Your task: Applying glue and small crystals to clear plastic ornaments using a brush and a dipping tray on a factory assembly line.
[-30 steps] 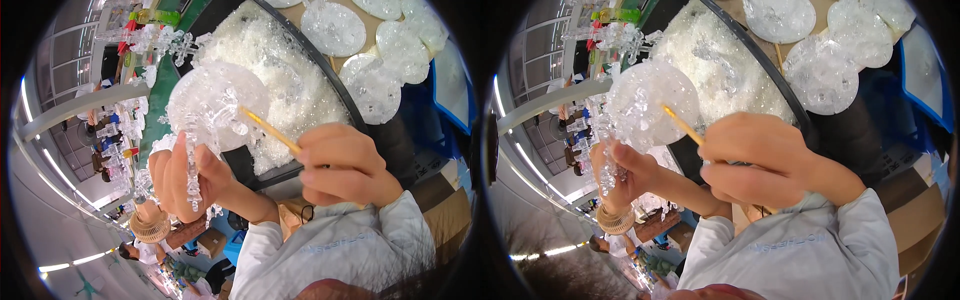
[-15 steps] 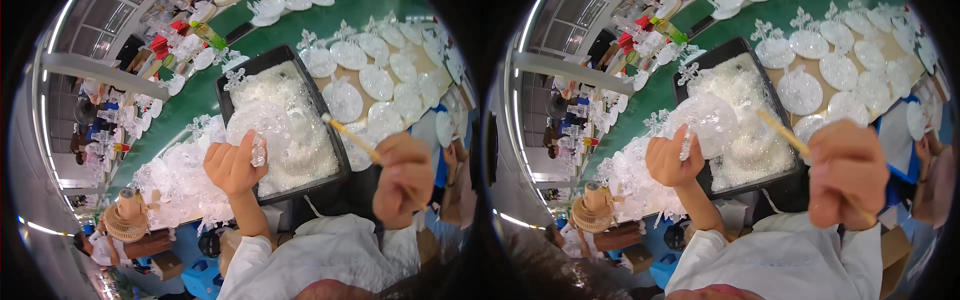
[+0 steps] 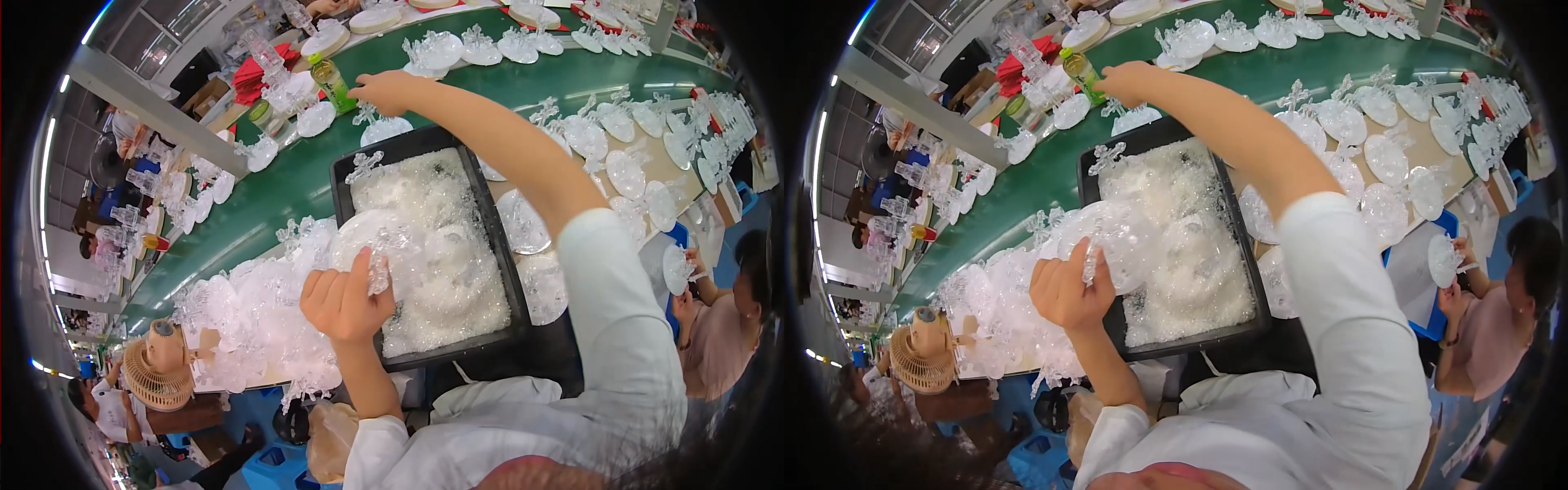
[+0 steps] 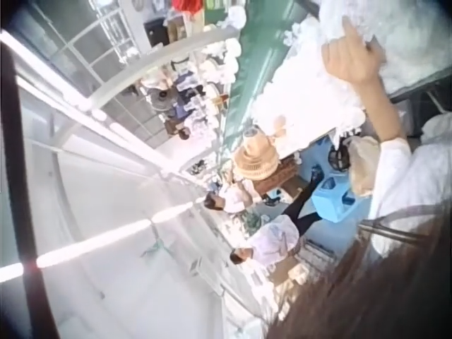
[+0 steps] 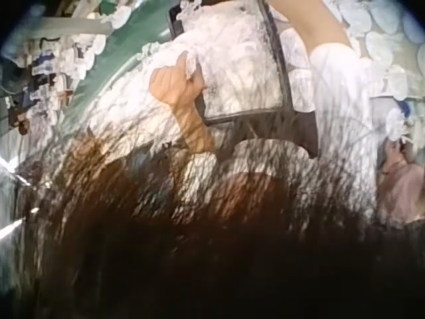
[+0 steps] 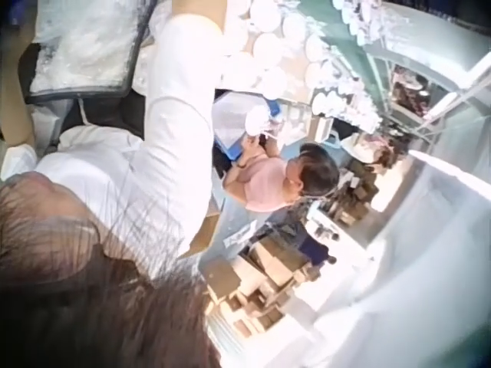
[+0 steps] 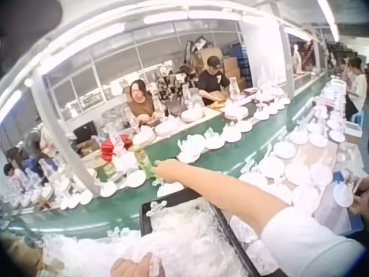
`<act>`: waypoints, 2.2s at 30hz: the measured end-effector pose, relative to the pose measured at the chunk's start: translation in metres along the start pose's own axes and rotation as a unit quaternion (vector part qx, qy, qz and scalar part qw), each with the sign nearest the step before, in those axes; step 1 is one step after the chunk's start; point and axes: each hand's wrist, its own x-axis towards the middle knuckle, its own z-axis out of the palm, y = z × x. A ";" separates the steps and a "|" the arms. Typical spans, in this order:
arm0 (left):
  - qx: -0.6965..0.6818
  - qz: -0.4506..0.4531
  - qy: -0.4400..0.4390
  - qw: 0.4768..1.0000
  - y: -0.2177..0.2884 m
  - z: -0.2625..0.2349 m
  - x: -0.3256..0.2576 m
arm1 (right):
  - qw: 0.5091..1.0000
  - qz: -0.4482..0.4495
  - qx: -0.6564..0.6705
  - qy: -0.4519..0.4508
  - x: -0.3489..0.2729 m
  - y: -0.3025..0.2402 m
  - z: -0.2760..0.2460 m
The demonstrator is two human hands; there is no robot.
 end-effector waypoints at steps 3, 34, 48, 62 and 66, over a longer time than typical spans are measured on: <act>0.034 -0.012 -0.001 0.999 -0.006 -0.005 -0.009 | 0.994 -0.004 -0.023 -0.109 0.019 -0.017 0.013; 0.044 0.038 0.097 0.994 0.000 -0.005 -0.002 | 0.972 -0.200 -0.122 -0.007 -0.167 -0.035 -0.055; 0.029 -0.067 0.070 0.995 0.009 -0.003 -0.007 | 0.745 0.030 0.378 0.548 -0.331 -0.172 -0.082; -0.070 -0.098 0.072 0.990 0.014 0.007 -0.011 | 0.646 0.078 0.564 0.508 -0.345 -0.220 -0.006; -0.080 -0.076 0.017 0.994 0.009 0.001 -0.009 | 0.668 0.063 0.526 0.523 -0.348 -0.223 -0.006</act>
